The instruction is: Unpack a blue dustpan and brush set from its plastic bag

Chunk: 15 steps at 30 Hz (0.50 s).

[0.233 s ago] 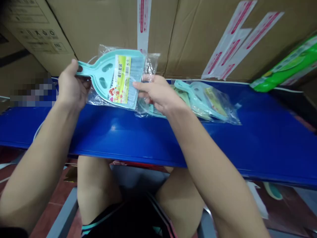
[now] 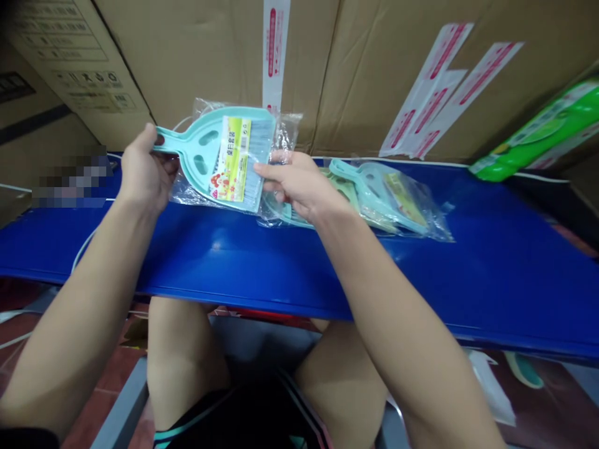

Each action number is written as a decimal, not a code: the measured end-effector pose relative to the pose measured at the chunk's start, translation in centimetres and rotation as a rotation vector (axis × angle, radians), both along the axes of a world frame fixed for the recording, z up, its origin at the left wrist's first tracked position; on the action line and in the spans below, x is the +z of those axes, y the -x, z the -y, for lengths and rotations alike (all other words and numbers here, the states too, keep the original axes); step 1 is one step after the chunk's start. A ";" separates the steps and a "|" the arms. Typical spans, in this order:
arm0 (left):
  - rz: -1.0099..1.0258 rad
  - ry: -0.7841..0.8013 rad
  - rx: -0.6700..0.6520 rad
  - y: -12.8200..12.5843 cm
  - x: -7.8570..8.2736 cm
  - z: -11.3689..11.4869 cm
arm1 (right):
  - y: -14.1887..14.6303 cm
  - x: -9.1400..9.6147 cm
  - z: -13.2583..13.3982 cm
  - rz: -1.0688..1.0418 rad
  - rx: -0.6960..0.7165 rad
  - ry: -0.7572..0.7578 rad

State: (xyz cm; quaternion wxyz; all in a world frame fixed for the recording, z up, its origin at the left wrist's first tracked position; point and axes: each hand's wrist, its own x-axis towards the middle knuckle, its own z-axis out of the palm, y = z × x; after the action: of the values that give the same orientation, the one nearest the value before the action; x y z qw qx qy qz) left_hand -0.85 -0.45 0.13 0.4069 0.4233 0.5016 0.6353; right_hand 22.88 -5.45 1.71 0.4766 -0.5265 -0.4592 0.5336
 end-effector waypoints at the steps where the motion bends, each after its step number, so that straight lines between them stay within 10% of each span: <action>1: 0.005 -0.001 0.007 -0.1 0.1 0.1 | 0.0 0.1 0.0 -0.007 0.010 0.004; 15: 0.064 -0.060 -0.033 0.8 1.6 1.8 | -0.3 1.0 0.1 -0.073 0.064 -0.065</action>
State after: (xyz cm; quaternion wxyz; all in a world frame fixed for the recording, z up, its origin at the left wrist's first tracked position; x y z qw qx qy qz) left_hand -1.61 -2.24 1.74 0.4204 0.4231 0.4619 0.6564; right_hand 23.19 -5.52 2.67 0.4927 -0.4760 -0.4750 0.5523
